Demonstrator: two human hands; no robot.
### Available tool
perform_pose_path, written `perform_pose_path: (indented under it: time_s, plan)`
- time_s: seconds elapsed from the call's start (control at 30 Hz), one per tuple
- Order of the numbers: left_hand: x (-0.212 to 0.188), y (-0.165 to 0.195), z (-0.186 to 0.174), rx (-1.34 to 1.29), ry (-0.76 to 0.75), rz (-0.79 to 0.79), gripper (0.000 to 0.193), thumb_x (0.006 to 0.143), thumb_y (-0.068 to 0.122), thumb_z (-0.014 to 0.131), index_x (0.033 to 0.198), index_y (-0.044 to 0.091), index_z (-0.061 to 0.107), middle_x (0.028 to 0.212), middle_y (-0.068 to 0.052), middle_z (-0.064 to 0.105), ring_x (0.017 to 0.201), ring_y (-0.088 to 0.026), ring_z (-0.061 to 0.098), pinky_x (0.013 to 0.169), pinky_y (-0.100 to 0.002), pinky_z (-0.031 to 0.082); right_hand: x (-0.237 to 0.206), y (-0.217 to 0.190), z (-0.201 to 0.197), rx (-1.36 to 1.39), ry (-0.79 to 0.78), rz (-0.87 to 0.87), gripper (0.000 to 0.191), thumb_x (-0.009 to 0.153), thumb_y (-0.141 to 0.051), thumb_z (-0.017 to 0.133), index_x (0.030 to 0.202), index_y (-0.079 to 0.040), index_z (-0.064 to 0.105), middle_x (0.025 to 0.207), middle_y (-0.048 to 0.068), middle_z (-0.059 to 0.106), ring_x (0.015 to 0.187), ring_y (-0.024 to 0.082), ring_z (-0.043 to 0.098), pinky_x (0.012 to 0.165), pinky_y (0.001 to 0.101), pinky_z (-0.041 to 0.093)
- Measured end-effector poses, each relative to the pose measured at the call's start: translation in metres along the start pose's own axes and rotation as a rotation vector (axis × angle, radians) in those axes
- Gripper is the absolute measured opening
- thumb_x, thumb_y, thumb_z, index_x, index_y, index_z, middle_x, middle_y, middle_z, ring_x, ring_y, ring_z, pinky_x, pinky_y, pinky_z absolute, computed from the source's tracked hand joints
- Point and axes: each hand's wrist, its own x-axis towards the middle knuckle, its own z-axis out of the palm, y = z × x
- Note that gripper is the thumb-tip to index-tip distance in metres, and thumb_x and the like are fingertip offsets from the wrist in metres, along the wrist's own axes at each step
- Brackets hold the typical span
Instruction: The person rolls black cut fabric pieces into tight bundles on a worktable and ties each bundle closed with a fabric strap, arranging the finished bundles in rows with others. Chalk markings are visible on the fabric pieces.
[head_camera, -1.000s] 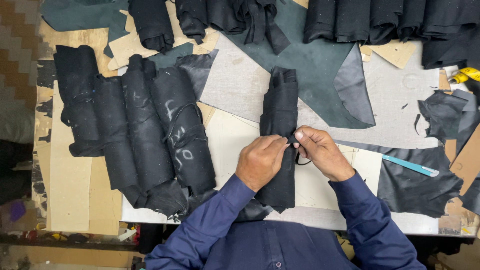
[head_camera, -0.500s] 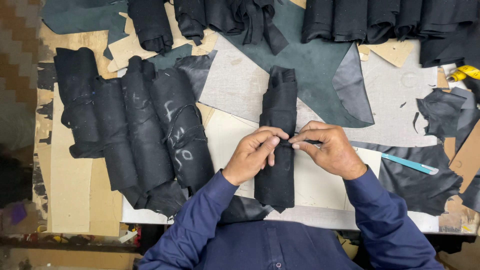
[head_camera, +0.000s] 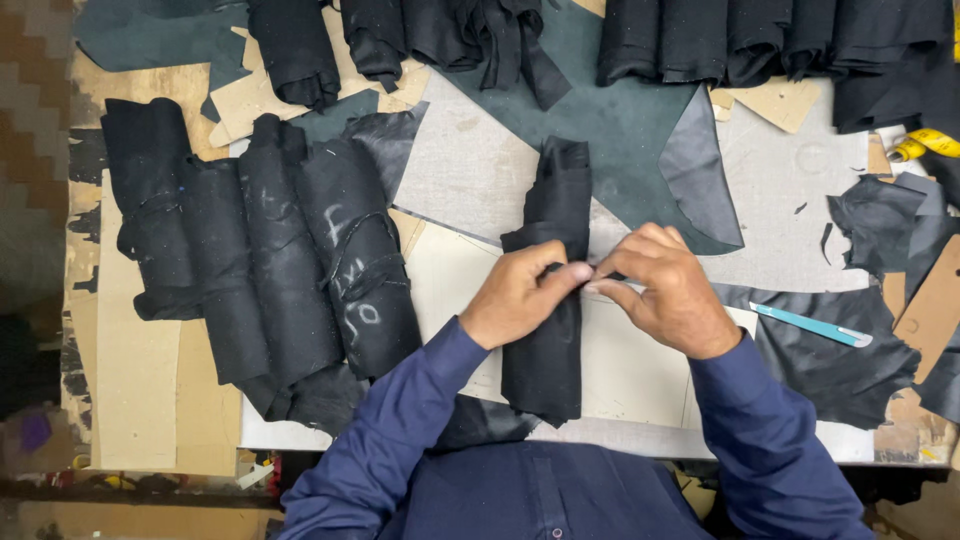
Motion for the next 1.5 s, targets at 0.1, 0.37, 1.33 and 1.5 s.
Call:
perform_pose_path:
  time_s: [0.1, 0.37, 1.33, 1.5]
  plan:
    - [0.019, 0.017, -0.002, 0.048, -0.125, 0.140, 0.039, 0.086, 0.028, 0.081, 0.095, 0.002, 0.053, 0.070, 0.002, 0.051, 0.065, -0.008, 0.051, 0.061, -0.027, 0.046, 0.019, -0.011, -0.004, -0.119, -0.017, -0.081, 0.020, 0.069, -0.018, 0.086, 0.083, -0.008, 0.075, 0.078, 0.005, 0.066, 0.085, 0.025, 0.059, 0.080, 0.0403, 0.043]
    - [0.037, 0.012, -0.005, 0.184, -0.093, 0.044, 0.021, 0.085, 0.021, 0.084, 0.081, 0.005, 0.072, 0.072, -0.002, 0.066, 0.060, -0.009, 0.057, 0.056, -0.027, 0.048, 0.008, -0.016, 0.002, -0.118, 0.435, 0.134, 0.014, 0.088, -0.009, 0.087, 0.093, -0.007, 0.074, 0.091, 0.005, 0.071, 0.094, 0.021, 0.062, 0.084, 0.0348, 0.046]
    - [0.002, 0.007, 0.028, 0.408, 0.328, 0.013, 0.010, 0.079, 0.012, 0.082, 0.087, 0.007, 0.077, 0.077, -0.005, 0.076, 0.069, -0.025, 0.068, 0.070, -0.035, 0.055, -0.049, -0.010, 0.077, 0.927, 0.578, 0.779, 0.012, 0.097, -0.001, 0.066, 0.106, 0.002, 0.074, 0.115, 0.017, 0.073, 0.081, 0.017, 0.073, 0.068, 0.0270, 0.059]
    - [0.006, 0.006, 0.028, 0.486, 0.190, 0.272, 0.011, 0.079, 0.009, 0.079, 0.089, 0.007, 0.073, 0.088, -0.006, 0.074, 0.078, -0.027, 0.065, 0.072, -0.038, 0.054, -0.042, -0.006, 0.072, 0.479, 0.452, 0.279, 0.011, 0.099, 0.007, 0.065, 0.108, 0.003, 0.071, 0.129, 0.019, 0.069, 0.080, 0.015, 0.070, 0.068, 0.0248, 0.058]
